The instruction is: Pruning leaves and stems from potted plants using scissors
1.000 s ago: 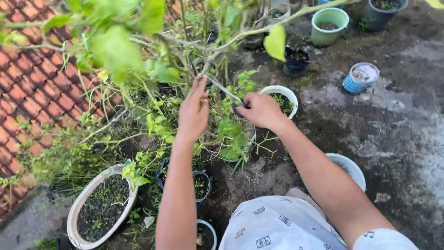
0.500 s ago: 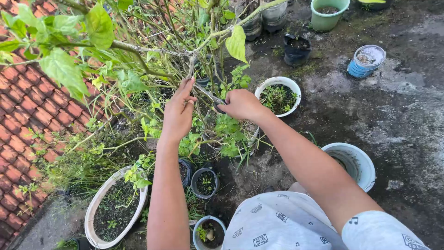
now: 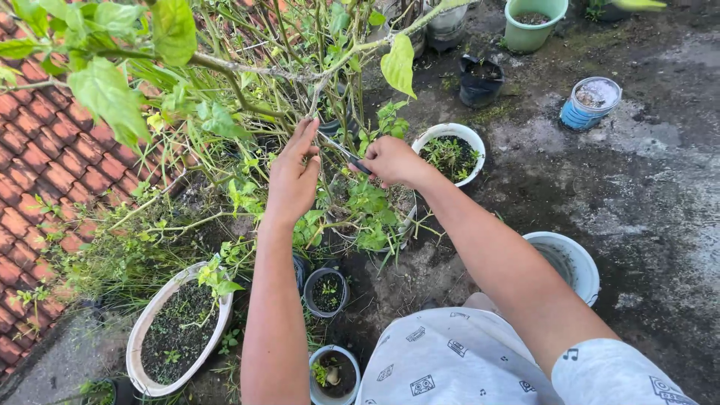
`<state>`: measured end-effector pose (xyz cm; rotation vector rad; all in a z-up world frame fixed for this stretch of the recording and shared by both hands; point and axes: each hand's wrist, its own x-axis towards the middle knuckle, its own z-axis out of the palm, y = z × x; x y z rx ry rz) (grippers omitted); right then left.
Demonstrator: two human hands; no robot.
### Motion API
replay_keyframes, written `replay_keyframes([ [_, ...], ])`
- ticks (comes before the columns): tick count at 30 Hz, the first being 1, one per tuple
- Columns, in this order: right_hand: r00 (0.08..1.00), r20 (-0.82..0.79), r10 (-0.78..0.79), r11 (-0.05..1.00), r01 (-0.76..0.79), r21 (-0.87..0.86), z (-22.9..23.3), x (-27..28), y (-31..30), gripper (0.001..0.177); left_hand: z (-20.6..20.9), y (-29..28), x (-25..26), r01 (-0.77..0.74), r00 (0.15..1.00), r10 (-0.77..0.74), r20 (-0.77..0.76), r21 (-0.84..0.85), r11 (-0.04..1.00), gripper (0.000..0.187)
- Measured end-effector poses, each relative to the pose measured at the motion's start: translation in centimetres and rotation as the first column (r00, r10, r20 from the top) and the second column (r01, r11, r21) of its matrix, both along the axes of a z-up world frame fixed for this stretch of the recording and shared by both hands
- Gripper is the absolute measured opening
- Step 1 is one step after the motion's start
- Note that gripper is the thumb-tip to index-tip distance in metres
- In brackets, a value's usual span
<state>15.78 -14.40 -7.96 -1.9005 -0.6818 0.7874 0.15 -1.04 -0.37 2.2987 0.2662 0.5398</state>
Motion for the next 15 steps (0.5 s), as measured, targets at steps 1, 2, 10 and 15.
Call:
replay_keyframes([
  [1,1.0,0.002,0.0,1.0,0.0,-0.001,0.2,-0.3,-0.2,0.02,0.0,-0.1,-0.1,0.0,1.0,0.0,0.002,-0.001,1.0,0.062],
  [2,0.999,-0.04,-0.013,1.0,0.014,0.017,0.4,-0.5,-0.4,0.021,0.0,-0.2,-0.1,-0.014,1.0,0.015,0.014,-0.009,1.0,0.061],
  [10,0.988,-0.118,-0.101,0.994,0.105,0.029,-2.9,-1.0,-2.3,0.02,-3.0,0.6,0.3,-0.329,0.926,0.342,0.157,-0.104,0.938,0.03],
  [15,0.989,-0.043,-0.141,0.989,0.139,-0.05,-1.7,-1.2,-6.1,0.024,-3.7,0.5,2.0,-0.387,0.902,0.418,0.113,-0.223,0.895,0.025],
])
